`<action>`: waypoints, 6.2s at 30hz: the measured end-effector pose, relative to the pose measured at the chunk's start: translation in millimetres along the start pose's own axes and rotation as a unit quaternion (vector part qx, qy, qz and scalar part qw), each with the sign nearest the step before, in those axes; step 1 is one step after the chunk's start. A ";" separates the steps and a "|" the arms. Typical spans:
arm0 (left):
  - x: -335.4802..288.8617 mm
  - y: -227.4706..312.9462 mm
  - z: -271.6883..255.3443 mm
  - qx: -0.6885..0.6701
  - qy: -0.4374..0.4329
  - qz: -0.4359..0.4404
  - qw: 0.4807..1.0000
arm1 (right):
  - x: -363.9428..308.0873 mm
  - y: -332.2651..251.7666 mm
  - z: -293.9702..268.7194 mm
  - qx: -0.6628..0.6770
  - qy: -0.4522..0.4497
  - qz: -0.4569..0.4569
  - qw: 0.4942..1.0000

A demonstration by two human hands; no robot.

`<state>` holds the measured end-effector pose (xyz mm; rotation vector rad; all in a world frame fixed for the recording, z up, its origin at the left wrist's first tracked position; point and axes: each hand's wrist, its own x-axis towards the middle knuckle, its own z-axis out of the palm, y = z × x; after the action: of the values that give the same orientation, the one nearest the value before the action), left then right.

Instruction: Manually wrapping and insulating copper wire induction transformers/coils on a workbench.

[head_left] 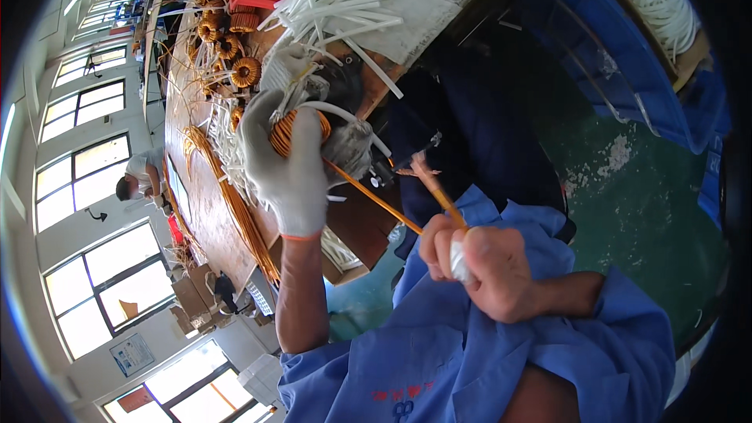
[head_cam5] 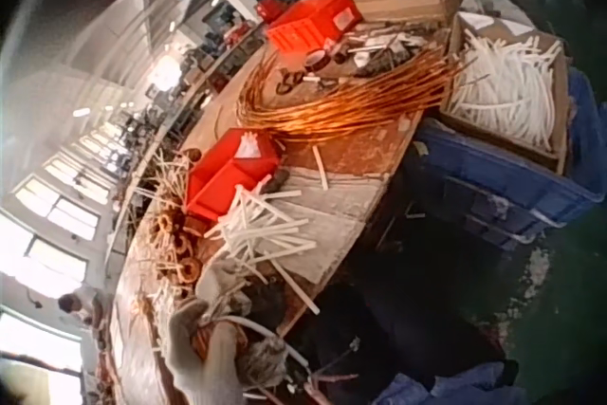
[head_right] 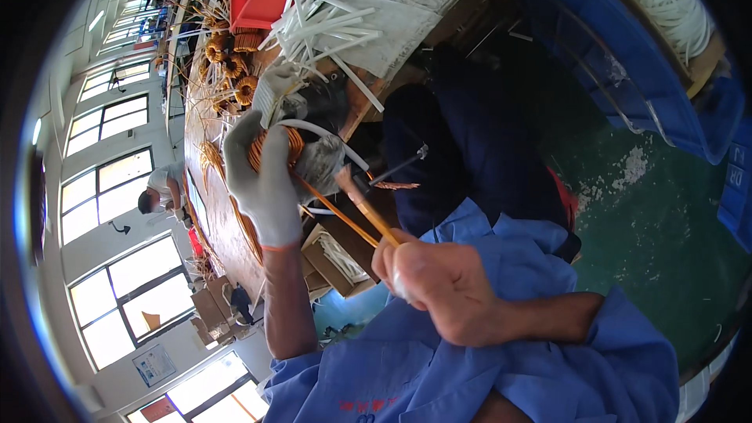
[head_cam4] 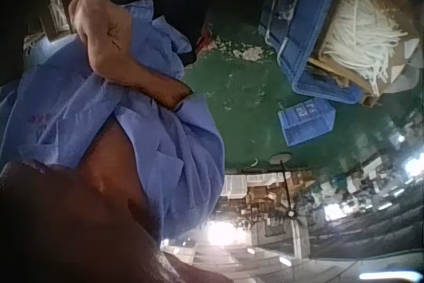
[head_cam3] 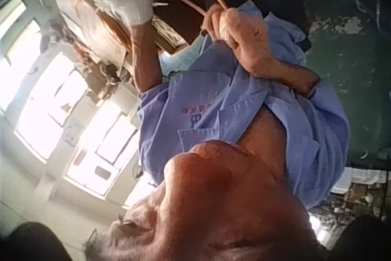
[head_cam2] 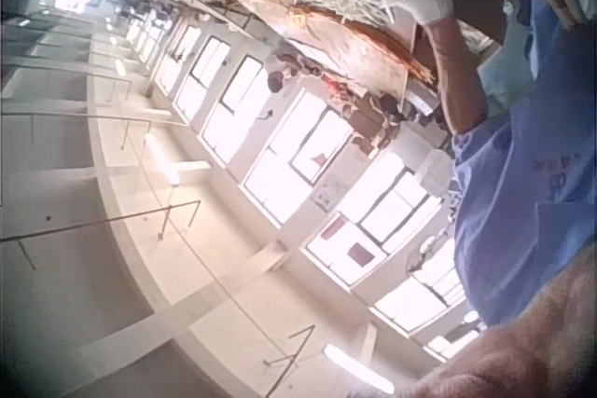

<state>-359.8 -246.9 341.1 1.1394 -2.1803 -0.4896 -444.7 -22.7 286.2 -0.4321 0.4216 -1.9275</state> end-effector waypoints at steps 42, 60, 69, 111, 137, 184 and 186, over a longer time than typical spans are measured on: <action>-22.7 134.0 67.1 -0.029 -0.418 0.338 0.843 | 177.6 -314.6 -380.4 -0.934 0.230 -0.033 0.273; -32.3 120.7 73.2 -0.053 -0.410 0.341 0.844 | -26.1 -199.9 -124.9 -0.671 -0.041 -0.054 0.739; -36.8 120.3 69.8 -0.066 -0.410 0.351 0.839 | -20.3 -187.8 -134.0 -0.732 -0.091 -0.178 0.651; 45.1 -30.9 -15.3 -0.194 -0.280 0.102 0.935 | 48.9 -22.9 -39.2 -0.807 -0.131 -0.239 0.524; 44.2 -5.8 -17.5 0.180 -0.202 0.340 0.901 | 99.3 52.7 -66.5 -0.612 0.048 -0.139 0.777; 55.3 -24.8 -22.8 0.027 -0.155 0.256 0.954 | 467.3 -41.0 -113.4 -0.717 0.014 -0.084 0.692; 51.4 -29.7 -26.7 0.018 -0.137 0.223 0.965 | 512.7 -38.8 -143.4 -0.733 -0.041 -0.230 0.638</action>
<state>-346.4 -307.0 361.8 0.5889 -2.5965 -0.4243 -733.5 -468.5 233.4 -1.7893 1.9814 -1.5475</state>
